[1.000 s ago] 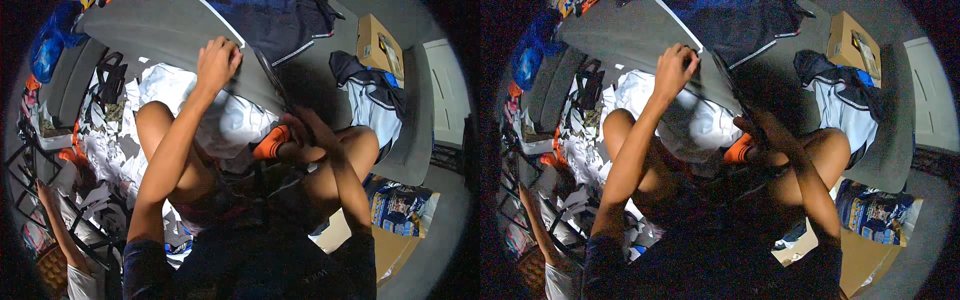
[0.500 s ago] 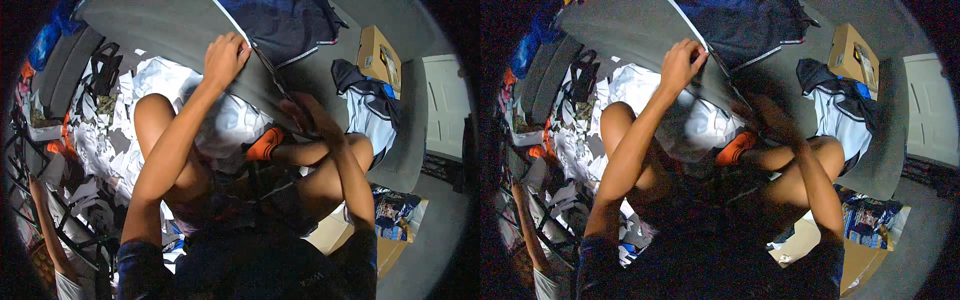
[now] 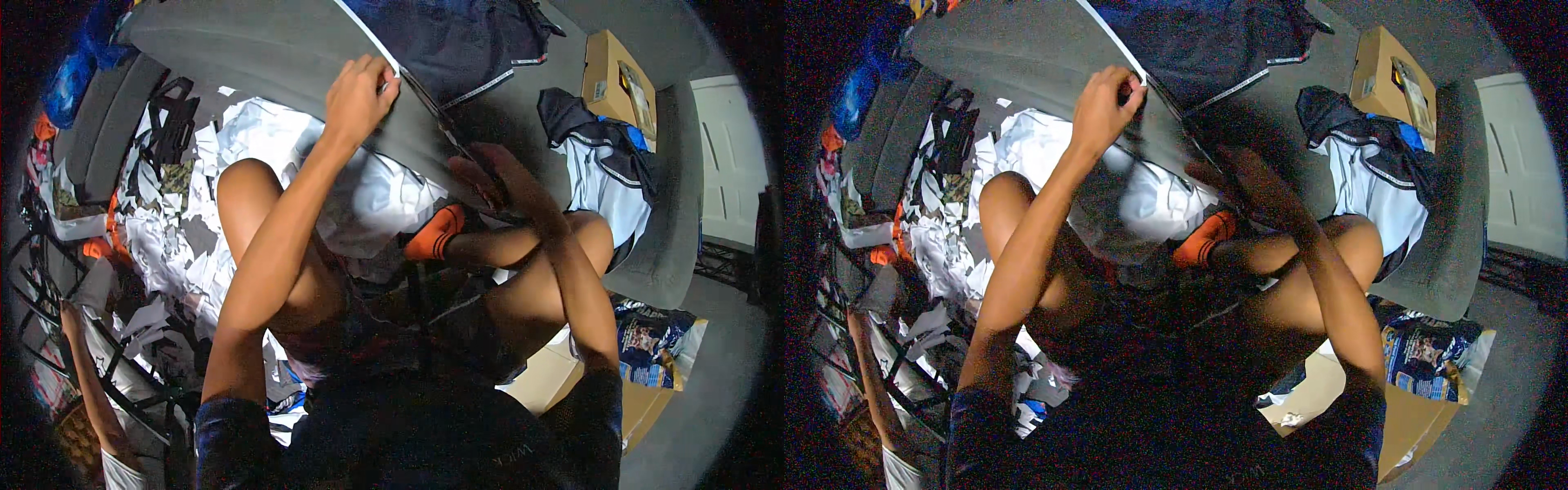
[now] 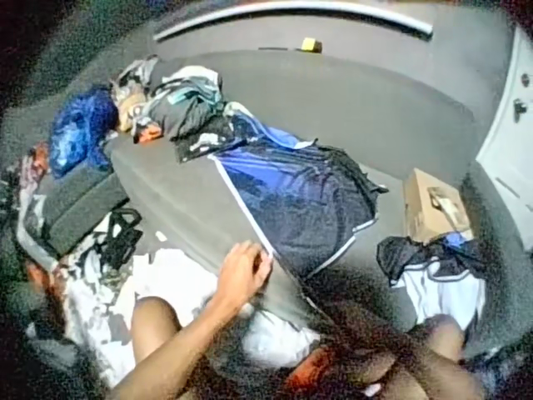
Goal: Cutting and trimming fabric patterns using scissors.
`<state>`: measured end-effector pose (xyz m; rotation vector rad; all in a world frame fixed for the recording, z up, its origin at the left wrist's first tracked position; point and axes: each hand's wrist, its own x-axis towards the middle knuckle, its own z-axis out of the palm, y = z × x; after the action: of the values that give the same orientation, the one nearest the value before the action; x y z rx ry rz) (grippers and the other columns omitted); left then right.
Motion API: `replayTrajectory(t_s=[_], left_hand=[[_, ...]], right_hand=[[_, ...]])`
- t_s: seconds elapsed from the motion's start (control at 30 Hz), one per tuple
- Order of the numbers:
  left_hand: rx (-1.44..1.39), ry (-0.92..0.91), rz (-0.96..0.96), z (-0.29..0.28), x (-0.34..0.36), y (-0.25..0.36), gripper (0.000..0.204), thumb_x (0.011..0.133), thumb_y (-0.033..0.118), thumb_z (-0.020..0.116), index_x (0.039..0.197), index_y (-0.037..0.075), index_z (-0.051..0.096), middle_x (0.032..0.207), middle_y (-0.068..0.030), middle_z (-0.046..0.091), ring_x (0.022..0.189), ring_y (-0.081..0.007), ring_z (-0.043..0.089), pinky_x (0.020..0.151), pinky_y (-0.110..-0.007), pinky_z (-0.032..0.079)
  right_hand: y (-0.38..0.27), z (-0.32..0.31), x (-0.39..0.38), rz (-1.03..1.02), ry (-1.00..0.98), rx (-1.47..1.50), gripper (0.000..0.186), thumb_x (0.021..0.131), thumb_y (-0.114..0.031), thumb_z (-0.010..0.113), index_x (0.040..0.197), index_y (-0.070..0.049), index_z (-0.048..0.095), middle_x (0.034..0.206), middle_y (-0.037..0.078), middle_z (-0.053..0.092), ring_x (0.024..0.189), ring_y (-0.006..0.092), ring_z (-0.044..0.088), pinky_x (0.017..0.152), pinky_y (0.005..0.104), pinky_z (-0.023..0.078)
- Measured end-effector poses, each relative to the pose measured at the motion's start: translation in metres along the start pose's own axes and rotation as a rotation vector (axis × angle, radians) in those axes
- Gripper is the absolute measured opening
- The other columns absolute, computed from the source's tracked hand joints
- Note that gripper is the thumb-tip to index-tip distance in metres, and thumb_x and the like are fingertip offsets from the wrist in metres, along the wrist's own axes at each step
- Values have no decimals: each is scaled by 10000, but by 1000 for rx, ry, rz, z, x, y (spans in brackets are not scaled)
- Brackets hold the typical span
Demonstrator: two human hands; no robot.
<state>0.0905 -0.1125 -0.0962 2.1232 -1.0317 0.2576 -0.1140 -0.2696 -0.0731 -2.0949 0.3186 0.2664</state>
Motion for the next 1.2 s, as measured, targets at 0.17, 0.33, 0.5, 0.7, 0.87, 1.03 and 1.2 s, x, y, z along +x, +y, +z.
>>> replayTrajectory(t_s=[0.17, 0.33, 0.5, 0.7, 0.87, 1.03, 1.2], left_hand=[[-10, -18, -7, 1, -1, 0, 79, 766, 151, 598, 781, 81, 564, 795, -55, 554, 738, -259, 519, 676, -357, 447], [4, 29, 34, 3, -1, -1, 82, 766, 149, 593, 783, 75, 563, 790, -61, 551, 732, -263, 514, 673, -356, 447], [3, 36, 54, 5, -1, -3, 81, 768, 146, 583, 786, 68, 564, 785, -68, 550, 726, -268, 511, 669, -356, 446], [9, 33, 45, 6, 0, -4, 77, 770, 139, 565, 793, 65, 566, 782, -74, 550, 723, -271, 509, 669, -358, 448], [28, 27, 62, 6, 0, -6, 77, 767, 135, 558, 803, 67, 570, 788, -76, 554, 729, -273, 512, 673, -357, 450], [34, 23, 55, 7, 0, -7, 79, 765, 134, 556, 806, 68, 571, 794, -77, 556, 733, -272, 512, 675, -355, 450], [30, 17, 61, 7, 0, -7, 85, 762, 132, 557, 811, 64, 575, 799, -78, 558, 735, -273, 512, 674, -353, 450]], right_hand=[[-18, -2, -1, 84, -22, 183, 190, 901, -226, 555, 945, -48, 606, 666, 6, 585, 467, 53, 391, 397, 232, 262], [-20, 14, 12, -321, 195, 21, 208, 910, -255, 523, 836, -69, 580, 562, -6, 532, 405, 61, 351, 367, 238, 238], [-26, 6, 6, -194, 79, 34, 258, 921, -276, 493, 768, -74, 540, 506, -6, 487, 379, 73, 353, 352, 241, 241], [-40, 3, 6, -19, -49, 206, 280, 932, -294, 469, 764, -78, 527, 493, -6, 468, 372, 80, 363, 346, 247, 249], [-37, -3, 9, 98, -92, 5, 394, 919, -368, 488, 923, 12, 589, 769, 123, 614, 601, 185, 508, 597, 361, 411], [-34, 3, 15, -19, -23, 142, 289, 930, -325, 473, 778, -86, 529, 532, 13, 479, 408, 93, 383, 382, 266, 276], [-41, 2, 16, -45, -43, 172, 297, 935, -323, 461, 754, -96, 528, 492, -3, 452, 378, 81, 366, 349, 251, 256]])
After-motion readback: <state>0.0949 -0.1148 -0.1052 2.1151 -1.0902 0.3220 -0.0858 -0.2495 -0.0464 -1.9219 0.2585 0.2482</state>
